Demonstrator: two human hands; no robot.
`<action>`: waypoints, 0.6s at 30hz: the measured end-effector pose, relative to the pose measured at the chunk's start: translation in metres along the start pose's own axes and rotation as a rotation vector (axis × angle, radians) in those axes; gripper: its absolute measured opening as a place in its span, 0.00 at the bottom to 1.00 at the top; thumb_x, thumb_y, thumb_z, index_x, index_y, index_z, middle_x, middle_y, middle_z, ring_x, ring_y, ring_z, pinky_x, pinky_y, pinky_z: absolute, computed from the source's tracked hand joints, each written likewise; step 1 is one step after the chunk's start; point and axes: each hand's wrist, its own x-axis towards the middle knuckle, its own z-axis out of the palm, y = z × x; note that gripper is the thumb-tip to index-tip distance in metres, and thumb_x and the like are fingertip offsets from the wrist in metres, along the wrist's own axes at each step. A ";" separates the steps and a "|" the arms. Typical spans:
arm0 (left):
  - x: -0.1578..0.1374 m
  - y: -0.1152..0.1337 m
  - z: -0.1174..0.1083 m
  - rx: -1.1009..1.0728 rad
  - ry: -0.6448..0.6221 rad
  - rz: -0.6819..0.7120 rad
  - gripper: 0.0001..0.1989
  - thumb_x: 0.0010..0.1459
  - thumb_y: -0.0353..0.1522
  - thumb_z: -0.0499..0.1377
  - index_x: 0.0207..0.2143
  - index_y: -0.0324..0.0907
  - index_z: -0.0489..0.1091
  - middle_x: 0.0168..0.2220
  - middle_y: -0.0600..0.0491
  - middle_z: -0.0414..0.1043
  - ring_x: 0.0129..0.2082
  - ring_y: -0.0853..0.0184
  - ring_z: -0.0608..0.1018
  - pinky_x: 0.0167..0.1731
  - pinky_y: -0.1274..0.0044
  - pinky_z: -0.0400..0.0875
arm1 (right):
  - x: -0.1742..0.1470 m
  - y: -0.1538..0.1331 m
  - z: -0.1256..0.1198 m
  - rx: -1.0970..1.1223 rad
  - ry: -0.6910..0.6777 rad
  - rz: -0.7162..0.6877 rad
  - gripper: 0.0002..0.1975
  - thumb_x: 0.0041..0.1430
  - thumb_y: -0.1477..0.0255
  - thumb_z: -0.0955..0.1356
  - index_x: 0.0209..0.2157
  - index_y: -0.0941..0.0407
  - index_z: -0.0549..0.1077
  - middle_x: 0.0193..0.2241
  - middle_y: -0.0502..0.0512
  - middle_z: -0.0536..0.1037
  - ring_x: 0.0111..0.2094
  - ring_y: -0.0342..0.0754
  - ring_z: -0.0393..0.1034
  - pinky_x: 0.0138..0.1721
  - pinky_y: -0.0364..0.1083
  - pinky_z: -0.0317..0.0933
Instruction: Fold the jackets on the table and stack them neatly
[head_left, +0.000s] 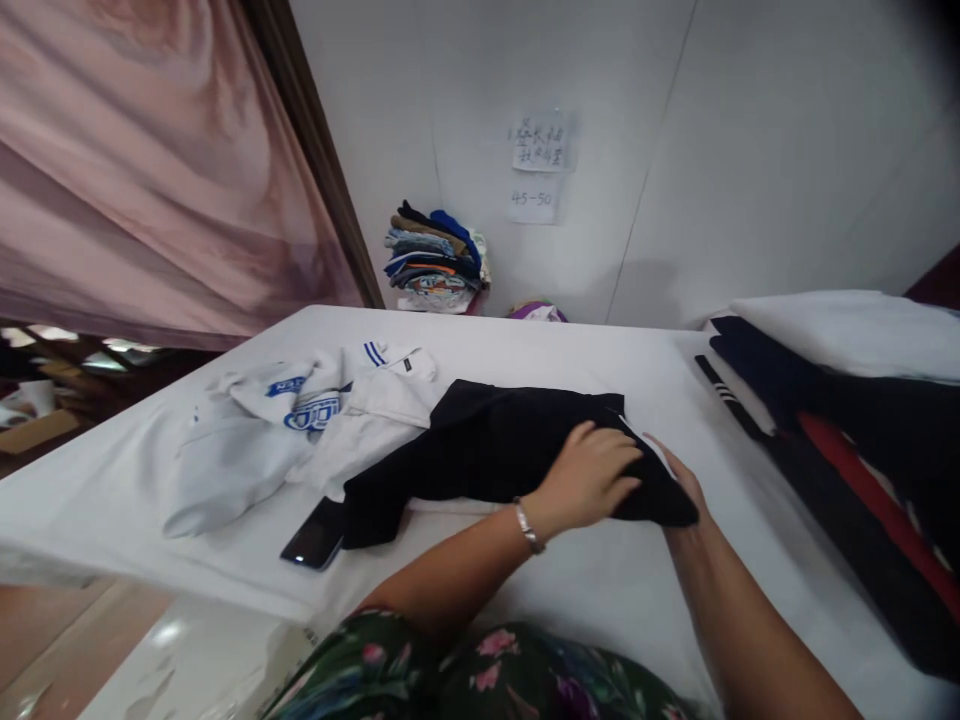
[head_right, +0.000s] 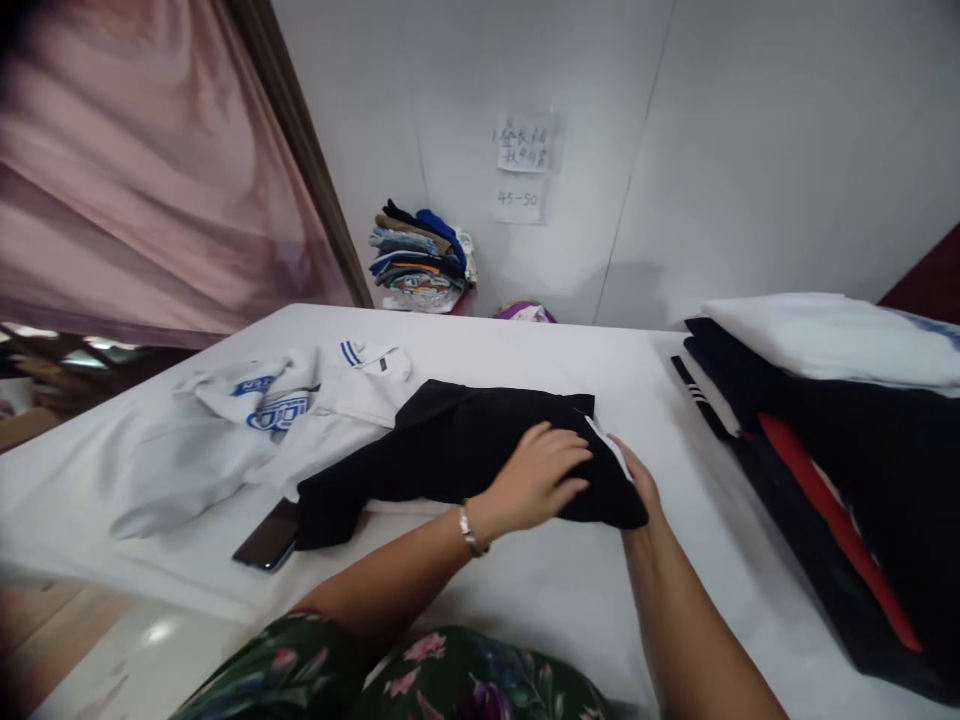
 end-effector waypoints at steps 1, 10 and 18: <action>-0.010 -0.009 -0.013 0.053 0.047 -0.087 0.16 0.63 0.36 0.58 0.53 0.47 0.70 0.56 0.47 0.74 0.59 0.59 0.71 0.65 0.57 0.54 | 0.002 -0.006 -0.006 0.051 0.016 0.038 0.20 0.45 0.60 0.73 0.41 0.52 0.76 0.39 0.53 0.83 0.42 0.55 0.78 0.41 0.51 0.74; -0.058 -0.082 -0.063 0.280 0.118 -0.827 0.22 0.59 0.38 0.62 0.52 0.37 0.70 0.51 0.40 0.75 0.51 0.52 0.76 0.51 0.63 0.69 | -0.016 -0.022 0.007 -0.197 0.132 -0.349 0.18 0.49 0.61 0.75 0.41 0.54 0.79 0.40 0.56 0.83 0.47 0.53 0.76 0.55 0.54 0.65; -0.026 -0.021 -0.035 -0.198 0.284 -0.626 0.08 0.60 0.38 0.59 0.34 0.43 0.72 0.30 0.55 0.74 0.31 0.66 0.75 0.34 0.74 0.70 | -0.039 -0.017 0.015 -0.520 -0.441 -0.340 0.43 0.47 0.63 0.78 0.64 0.47 0.63 0.54 0.57 0.77 0.51 0.55 0.74 0.56 0.58 0.65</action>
